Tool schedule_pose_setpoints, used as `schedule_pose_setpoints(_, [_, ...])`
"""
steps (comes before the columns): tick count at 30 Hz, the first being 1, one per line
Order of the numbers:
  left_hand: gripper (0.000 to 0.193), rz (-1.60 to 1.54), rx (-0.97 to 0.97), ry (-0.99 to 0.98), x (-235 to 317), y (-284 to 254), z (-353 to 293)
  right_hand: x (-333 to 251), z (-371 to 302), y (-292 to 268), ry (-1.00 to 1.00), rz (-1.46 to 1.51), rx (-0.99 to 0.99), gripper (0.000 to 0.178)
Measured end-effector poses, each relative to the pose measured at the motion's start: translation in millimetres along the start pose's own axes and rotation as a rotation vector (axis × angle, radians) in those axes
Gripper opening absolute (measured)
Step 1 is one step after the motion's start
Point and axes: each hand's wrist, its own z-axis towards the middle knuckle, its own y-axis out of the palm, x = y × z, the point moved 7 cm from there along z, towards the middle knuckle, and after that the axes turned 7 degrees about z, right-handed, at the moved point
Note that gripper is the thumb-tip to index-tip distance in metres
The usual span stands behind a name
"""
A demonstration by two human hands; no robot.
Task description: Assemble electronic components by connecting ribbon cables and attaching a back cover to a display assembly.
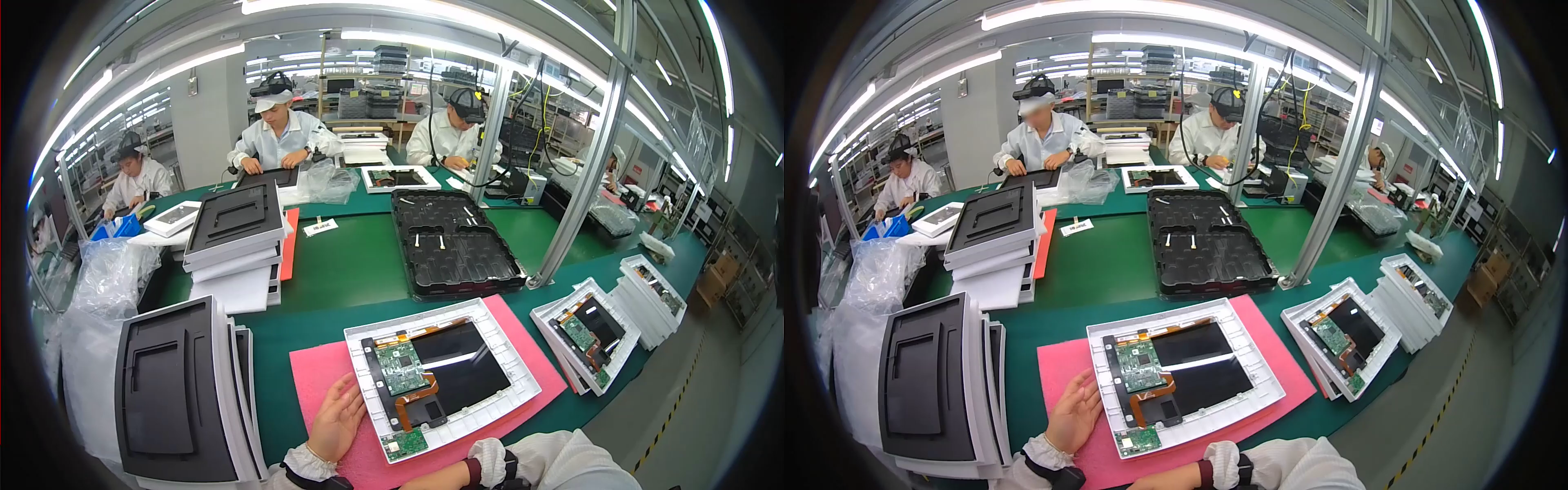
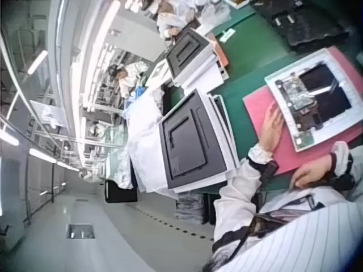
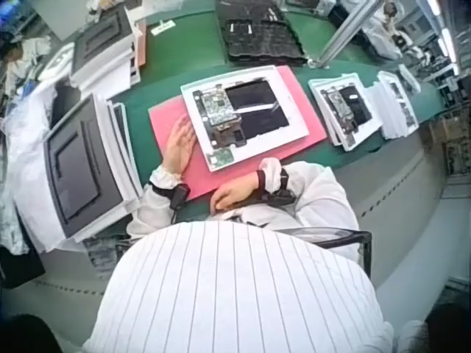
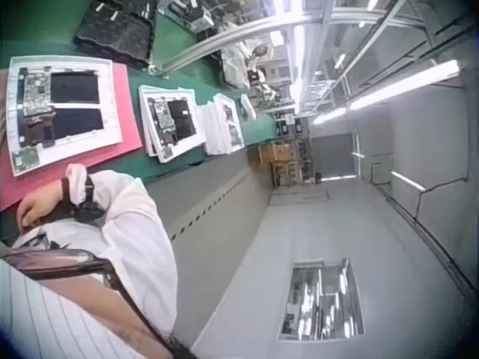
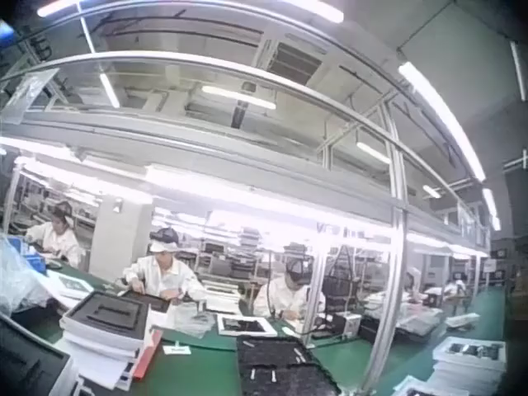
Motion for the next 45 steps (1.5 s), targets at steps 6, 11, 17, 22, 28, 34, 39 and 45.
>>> schedule_pose_setpoints(6, [0.047, 0.114, 0.041, 0.020, 1.9, -0.5, 3.9, -7.5, -0.8, -4.7, 0.025, -0.028, 0.025, 0.027])
schedule_pose_setpoints(11, [0.054, 0.193, 0.146, 0.137, 2.1, -4.1, -0.5, -12.3, -3.6, 2.1, -0.179, -0.234, -0.021, 0.026])
schedule_pose_setpoints(17, [0.046, 0.419, 0.371, 0.300, 12.9, -23.9, -4.1, -68.9, -56.3, 1.5, -0.303, -0.486, 0.240, 0.025])
schedule_pose_setpoints(22, [0.033, 0.367, 0.415, 0.265, 13.4, -28.6, -4.2, -97.1, -116.7, -21.1, -0.004, -0.532, 0.392, 0.029])
schedule_pose_setpoints(28, [0.028, 0.320, 0.411, 0.255, 11.9, -28.5, -5.5, -162.5, -171.1, -77.1, 0.189, -0.766, 0.615, 0.029])
schedule_pose_setpoints(34, [0.027, 0.321, 0.380, 0.246, 11.9, -25.9, -0.5, -193.2, -214.9, -197.0, 0.539, -1.030, 0.757, 0.032])
schedule_pose_setpoints(39, [0.027, 0.331, 0.393, 0.235, 16.1, -24.6, -2.6, -226.7, -236.0, -313.6, 0.462, -0.988, 1.168, 0.033])
schedule_pose_setpoints(45, [0.028, 0.325, 0.413, 0.187, 16.0, -27.1, -5.8, -219.1, -225.6, -398.0, 0.521, -1.175, 1.417, 0.043])
